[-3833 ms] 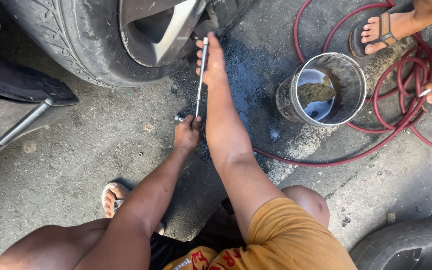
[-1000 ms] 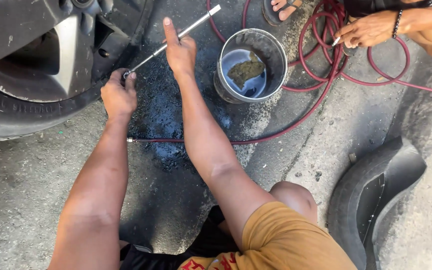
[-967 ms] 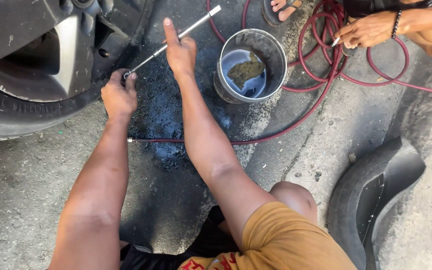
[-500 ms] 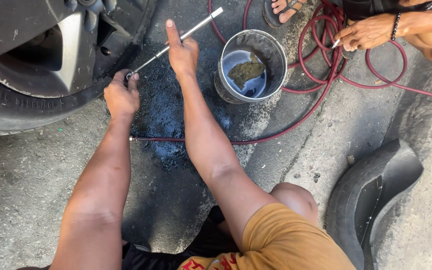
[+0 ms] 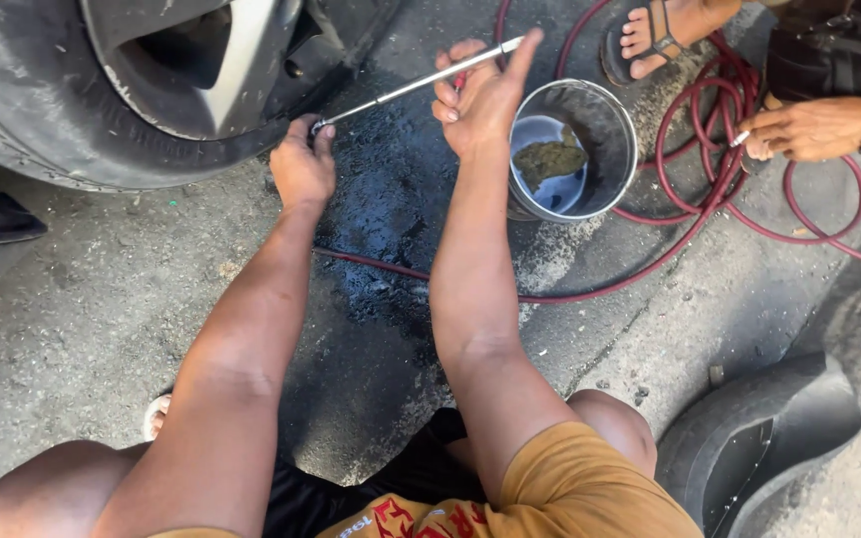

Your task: Checking a tire valve for leaks using soapy water and adjusting the pressure with an air hose tool.

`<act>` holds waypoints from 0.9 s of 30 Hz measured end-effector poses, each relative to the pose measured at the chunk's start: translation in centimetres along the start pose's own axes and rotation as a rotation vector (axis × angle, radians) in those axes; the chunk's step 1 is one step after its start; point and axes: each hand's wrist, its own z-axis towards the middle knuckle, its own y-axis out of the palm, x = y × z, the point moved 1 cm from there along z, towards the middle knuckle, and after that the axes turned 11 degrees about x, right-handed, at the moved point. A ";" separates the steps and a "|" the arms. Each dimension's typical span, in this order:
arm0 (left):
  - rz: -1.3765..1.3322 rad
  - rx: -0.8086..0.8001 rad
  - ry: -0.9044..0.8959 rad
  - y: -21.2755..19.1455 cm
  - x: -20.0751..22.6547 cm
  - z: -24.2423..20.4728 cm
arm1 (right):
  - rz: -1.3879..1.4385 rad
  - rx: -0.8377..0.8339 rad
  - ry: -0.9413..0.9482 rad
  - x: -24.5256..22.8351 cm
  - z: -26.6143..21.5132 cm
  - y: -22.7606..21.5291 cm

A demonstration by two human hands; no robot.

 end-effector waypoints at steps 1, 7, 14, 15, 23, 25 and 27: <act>-0.026 -0.028 -0.037 -0.1 0.3 -0.1 | 0.019 -0.026 0.005 -0.1 -0.3 0.1; -0.066 0.082 -0.062 0.8 -0.5 1.9 | 0.079 0.029 -0.026 1.5 2.4 -0.4; -0.199 0.118 -0.208 2.6 1.2 4.0 | -0.035 0.274 -0.184 4.8 7.3 -0.4; -0.196 0.122 -0.213 2.7 1.4 4.1 | -0.037 0.272 -0.178 5.0 7.5 -0.3; -0.095 0.151 -0.367 3.8 1.8 5.7 | 0.016 0.291 -0.238 5.5 9.0 0.0; -0.079 0.168 -0.329 4.3 0.9 6.2 | 0.021 0.295 -0.231 5.7 9.2 0.0; -0.063 0.183 -0.296 4.6 0.3 6.4 | 0.023 0.302 -0.222 5.9 9.1 -0.1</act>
